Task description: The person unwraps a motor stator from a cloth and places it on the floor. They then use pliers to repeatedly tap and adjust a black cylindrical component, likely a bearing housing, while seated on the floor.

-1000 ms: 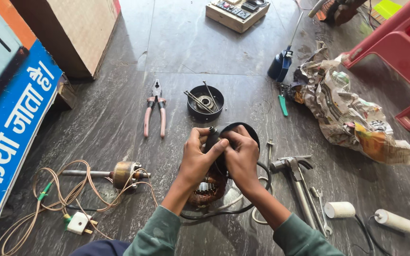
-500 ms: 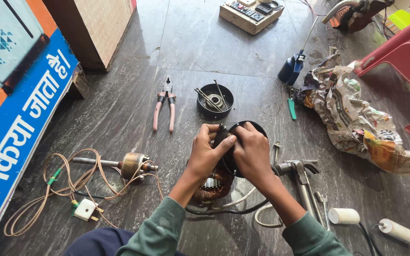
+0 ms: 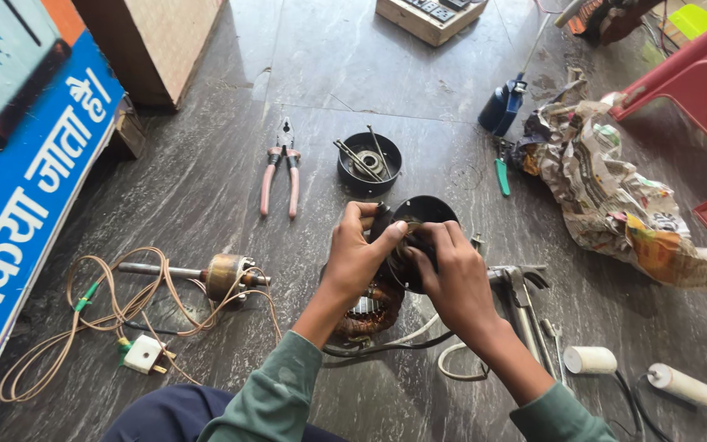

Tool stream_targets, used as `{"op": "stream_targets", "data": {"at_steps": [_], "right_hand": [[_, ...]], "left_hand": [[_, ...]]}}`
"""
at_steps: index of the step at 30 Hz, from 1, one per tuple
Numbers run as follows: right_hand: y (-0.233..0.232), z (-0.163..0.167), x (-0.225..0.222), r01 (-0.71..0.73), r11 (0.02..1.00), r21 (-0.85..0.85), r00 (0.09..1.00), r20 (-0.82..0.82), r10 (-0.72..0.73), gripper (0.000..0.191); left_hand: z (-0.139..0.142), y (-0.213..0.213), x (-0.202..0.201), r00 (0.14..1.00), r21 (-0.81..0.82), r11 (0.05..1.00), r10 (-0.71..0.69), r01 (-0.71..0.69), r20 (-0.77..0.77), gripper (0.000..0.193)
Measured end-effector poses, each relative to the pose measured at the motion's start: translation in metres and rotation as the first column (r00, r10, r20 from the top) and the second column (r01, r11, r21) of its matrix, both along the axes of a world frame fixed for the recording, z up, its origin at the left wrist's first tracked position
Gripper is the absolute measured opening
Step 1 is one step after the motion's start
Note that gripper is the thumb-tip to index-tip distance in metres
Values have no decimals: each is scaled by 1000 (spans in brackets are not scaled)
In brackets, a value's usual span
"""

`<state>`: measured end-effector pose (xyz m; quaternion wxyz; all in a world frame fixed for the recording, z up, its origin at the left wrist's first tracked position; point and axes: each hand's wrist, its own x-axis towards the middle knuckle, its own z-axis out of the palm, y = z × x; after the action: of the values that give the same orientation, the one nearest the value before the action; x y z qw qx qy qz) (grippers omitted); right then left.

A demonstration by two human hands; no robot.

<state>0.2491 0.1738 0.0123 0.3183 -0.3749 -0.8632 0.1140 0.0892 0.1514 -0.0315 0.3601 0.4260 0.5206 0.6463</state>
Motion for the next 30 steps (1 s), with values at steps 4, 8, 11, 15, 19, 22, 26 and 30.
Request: {"op": "stream_targets", "data": {"at_steps": [4, 8, 11, 15, 19, 22, 26, 30], "right_hand": [[0, -2, 3, -36, 999, -37, 992, -123, 32, 15], [2, -2, -1, -44, 999, -17, 987, -156, 40, 12], [2, -2, -3, -28, 999, -17, 989, -148, 25, 11], [2, 2, -4, -11, 999, -35, 989, -149, 5, 9], [1, 8, -7, -14, 981, -191, 990, -140, -14, 11], [-2, 13, -13, 20, 988, -154, 991, -125, -39, 11], [-4, 21, -16, -4, 989, -151, 995, -95, -10, 17], [-6, 25, -18, -41, 995, -96, 999, -34, 38, 26]], "left_hand": [[2, -2, -1, 990, -26, 996, -87, 90, 110, 51], [1, -3, -3, 986, 7, 993, -120, 120, 118, 51], [-3, -1, -4, 978, 16, 989, -150, 149, 147, 51], [-12, 2, -5, 942, 45, 978, -210, 205, 263, 50], [-18, 3, -6, 913, 102, 969, -246, 225, 326, 45], [-20, 4, -5, 913, 96, 972, -236, 217, 334, 42], [-20, 7, -3, 950, 42, 985, -175, 170, 259, 42], [-20, 9, -2, 966, 15, 986, -165, 165, 200, 40]]}}
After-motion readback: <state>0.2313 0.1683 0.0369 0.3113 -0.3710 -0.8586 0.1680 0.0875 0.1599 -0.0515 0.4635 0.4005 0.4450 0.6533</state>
